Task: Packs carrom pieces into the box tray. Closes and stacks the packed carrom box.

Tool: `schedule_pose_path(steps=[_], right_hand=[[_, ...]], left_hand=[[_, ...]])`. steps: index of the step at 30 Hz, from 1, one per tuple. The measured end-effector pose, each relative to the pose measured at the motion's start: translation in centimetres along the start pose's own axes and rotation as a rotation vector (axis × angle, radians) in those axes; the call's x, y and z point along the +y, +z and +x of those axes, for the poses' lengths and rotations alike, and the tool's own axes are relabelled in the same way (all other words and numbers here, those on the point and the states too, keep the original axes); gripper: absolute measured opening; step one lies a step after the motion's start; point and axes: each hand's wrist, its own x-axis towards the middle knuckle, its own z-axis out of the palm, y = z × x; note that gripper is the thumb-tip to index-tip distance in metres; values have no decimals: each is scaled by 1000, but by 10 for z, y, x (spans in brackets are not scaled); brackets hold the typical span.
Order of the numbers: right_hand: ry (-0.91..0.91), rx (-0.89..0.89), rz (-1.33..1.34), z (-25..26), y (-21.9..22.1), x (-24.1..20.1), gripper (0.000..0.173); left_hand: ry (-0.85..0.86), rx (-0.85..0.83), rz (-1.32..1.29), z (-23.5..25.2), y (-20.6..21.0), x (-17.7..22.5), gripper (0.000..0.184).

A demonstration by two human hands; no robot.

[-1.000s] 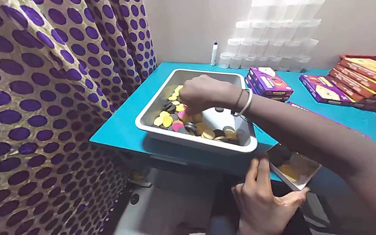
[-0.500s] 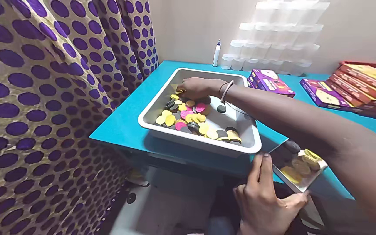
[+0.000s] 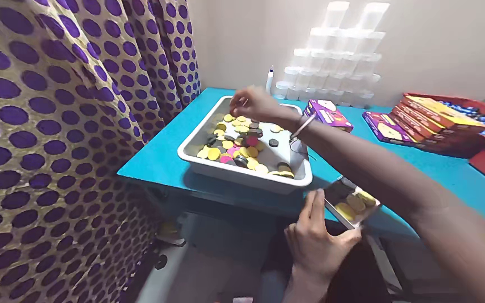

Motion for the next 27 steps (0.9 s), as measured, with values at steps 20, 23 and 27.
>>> schedule_pose_path(steps=[20, 23, 27], right_hand=[[452, 453, -76, -365, -45, 55, 19], [461, 442, -173, -363, -43, 58, 18], [527, 610, -273, -366, -44, 54, 22]], left_hand=[[63, -135, 70, 5, -5, 3, 74], [62, -155, 84, 7, -6, 1, 76], [26, -230, 110, 14, -12, 8, 76]])
